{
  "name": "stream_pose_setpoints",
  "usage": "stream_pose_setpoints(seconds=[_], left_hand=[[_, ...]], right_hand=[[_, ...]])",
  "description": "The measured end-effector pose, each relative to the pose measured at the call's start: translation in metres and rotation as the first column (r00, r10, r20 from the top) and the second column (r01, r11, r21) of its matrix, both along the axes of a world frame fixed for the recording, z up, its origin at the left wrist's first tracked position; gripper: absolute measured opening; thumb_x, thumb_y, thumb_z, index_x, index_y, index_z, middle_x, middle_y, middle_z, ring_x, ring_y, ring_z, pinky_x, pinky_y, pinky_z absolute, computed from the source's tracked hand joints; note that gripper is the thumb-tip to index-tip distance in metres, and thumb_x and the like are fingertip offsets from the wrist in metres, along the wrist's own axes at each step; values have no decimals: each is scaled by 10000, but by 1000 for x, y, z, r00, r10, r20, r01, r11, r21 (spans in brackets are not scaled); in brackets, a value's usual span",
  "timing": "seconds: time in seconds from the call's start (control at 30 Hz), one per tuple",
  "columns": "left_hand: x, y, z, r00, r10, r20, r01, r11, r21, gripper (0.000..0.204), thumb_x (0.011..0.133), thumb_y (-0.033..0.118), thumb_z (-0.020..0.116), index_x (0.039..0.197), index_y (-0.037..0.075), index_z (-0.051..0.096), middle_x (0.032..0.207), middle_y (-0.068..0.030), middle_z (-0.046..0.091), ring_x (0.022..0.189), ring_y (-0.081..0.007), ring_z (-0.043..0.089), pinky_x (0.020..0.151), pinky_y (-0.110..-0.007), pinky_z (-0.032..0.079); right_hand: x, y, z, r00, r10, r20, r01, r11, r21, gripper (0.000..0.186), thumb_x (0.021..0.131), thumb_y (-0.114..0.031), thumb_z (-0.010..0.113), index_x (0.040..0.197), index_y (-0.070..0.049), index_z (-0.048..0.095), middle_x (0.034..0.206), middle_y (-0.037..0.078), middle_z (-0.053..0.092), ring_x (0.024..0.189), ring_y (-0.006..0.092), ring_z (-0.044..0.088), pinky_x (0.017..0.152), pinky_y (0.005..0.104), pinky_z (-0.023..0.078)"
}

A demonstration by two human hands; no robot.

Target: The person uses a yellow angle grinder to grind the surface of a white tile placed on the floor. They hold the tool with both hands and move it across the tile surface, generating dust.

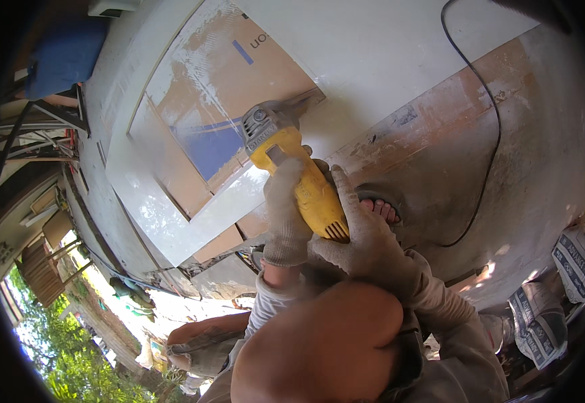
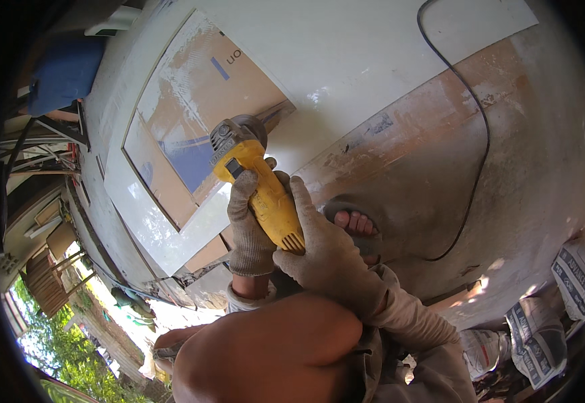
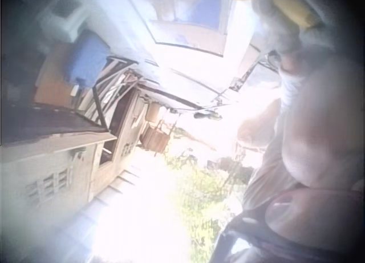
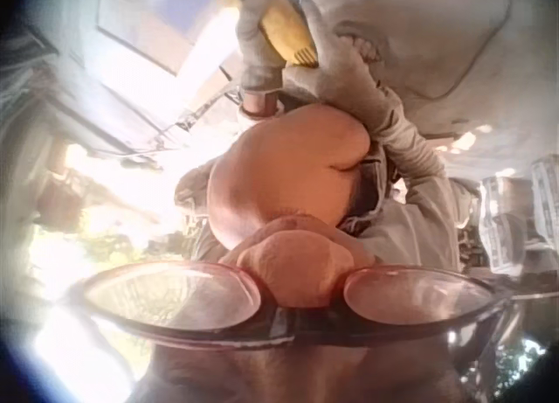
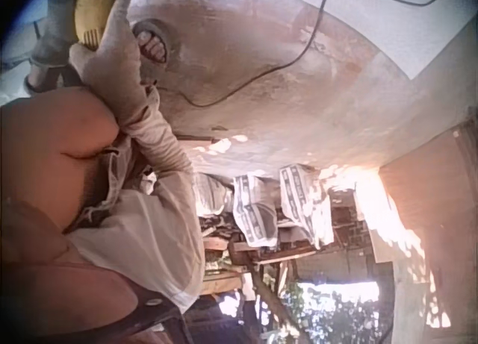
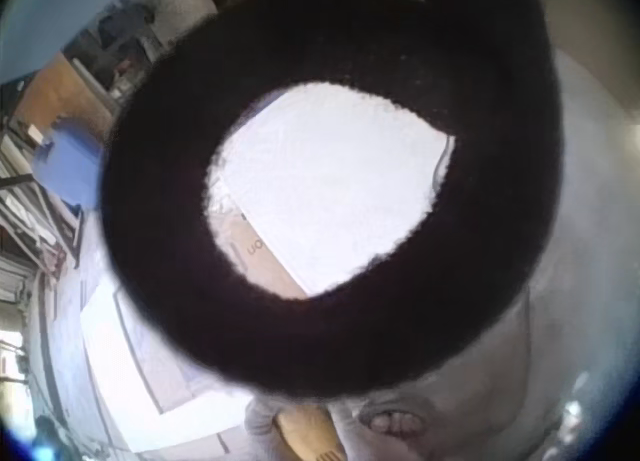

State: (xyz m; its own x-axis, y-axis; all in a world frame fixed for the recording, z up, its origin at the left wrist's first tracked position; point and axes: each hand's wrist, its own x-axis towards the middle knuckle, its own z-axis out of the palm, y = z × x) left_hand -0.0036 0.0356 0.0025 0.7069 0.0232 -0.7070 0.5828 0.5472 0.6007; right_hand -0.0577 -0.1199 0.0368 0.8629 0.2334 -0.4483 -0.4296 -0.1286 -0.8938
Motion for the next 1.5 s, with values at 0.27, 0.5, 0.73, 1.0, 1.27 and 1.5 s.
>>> stream_pose_setpoints(seconds=[0.27, 0.5, 0.73, 1.0, 1.27, 1.5], left_hand=[[1, -12, -6, 998, 2, -62, -15, 981, -196, 519, 985, 350, 744, 1349, 21, 577, 1062, -170, 721, 952, -266, 733, 841, -400, 636], [9, -24, -9, 997, -51, -57, 45, 994, -97, 521, 968, 397, 783, 1267, -7, 647, 1016, -143, 731, 890, -231, 742, 789, -350, 649], [11, -27, -15, 995, -60, -77, 50, 991, -123, 474, 981, 291, 720, 1330, 1, 583, 1047, -174, 720, 932, -260, 739, 829, -390, 643], [13, -35, -14, 997, -54, -60, 49, 995, -82, 501, 973, 322, 770, 1303, -22, 616, 1043, -156, 722, 928, -244, 743, 836, -367, 651], [15, -37, -15, 996, -48, -68, 40, 992, -124, 488, 986, 284, 741, 1345, -9, 584, 1057, -177, 715, 939, -265, 743, 829, -390, 652], [17, -39, -13, 996, -43, -80, 38, 997, -64, 516, 976, 294, 758, 1355, -6, 579, 1094, -166, 706, 965, -261, 740, 838, -389, 653]], right_hand=[[-6, -5, 0, 999, -37, 8, 38, 994, -102, 1054, 821, -230, 844, 1708, -17, 317, 1343, 269, 651, 1185, 424, 649, 1137, 494, 422], [-7, -12, -2, 995, -94, -30, 91, 993, -80, 997, 841, -179, 821, 1703, -36, 340, 1535, 246, 590, 1376, 396, 608, 1210, 474, 382], [-3, -18, -7, 992, -120, -48, 120, 993, 0, 967, 876, -131, 791, 1706, -13, 309, 1593, 241, 563, 1458, 373, 578, 1229, 446, 390], [-3, -22, -9, 996, -82, -18, 80, 994, -79, 972, 862, -108, 799, 1685, 43, 304, 1603, 264, 541, 1456, 381, 582, 1217, 452, 429], [0, -26, -7, 995, -83, -64, 80, 996, -42, 982, 854, -125, 810, 1679, 57, 309, 1617, 264, 527, 1467, 384, 573, 1220, 453, 432], [-1, -23, -10, 993, -120, -20, 119, 992, -46, 1043, 843, -185, 752, 1743, -70, 237, 1240, 331, 688, 1163, 460, 696, 1131, 515, 458]])
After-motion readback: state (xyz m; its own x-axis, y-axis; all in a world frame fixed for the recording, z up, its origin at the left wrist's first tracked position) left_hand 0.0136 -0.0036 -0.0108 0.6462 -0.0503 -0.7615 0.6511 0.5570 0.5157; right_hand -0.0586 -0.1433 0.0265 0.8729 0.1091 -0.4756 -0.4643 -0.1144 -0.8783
